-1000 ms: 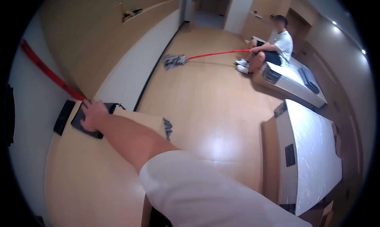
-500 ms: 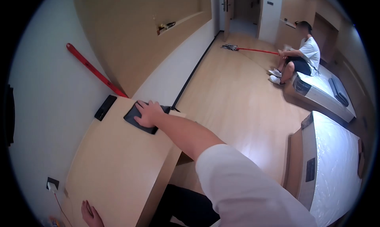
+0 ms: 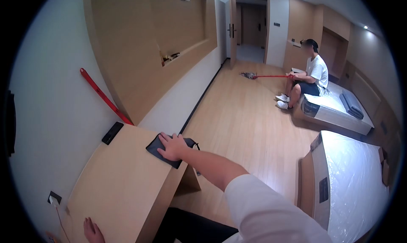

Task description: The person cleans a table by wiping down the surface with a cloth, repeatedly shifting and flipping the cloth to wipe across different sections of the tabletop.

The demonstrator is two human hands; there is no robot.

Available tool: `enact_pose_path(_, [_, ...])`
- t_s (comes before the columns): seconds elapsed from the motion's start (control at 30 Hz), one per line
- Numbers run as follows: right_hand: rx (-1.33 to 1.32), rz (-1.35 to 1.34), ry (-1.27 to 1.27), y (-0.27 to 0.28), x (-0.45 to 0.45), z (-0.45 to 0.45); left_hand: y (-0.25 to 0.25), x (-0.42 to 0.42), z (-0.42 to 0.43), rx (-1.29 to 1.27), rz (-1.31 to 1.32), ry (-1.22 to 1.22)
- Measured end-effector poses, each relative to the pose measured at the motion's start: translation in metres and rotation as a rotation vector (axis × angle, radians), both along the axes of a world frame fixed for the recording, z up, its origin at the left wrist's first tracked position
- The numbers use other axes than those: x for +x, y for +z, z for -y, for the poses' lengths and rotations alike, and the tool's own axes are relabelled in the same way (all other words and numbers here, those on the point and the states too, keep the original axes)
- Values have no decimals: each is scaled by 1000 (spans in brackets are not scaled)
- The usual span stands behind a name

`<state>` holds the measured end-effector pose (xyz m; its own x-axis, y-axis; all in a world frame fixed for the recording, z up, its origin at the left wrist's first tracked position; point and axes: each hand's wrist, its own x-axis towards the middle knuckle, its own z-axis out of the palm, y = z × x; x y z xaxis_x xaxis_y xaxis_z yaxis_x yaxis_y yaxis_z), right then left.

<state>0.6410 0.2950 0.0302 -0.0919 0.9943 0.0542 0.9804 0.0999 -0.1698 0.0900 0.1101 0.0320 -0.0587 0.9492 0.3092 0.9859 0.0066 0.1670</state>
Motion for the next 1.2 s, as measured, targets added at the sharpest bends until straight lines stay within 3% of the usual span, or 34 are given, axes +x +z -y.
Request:
enact_pose_path(0.9, [22,-48,1,2,0,5,-13,-20,0,-42,39,-24])
enact_pose_path(1.1, [25,-38,-15,-2,-1,2,5,8,6,-35,198,31])
enact_pose_path(1.2, [18,-56,1,0,-3,3,-2,-4,3,-9,74,-10])
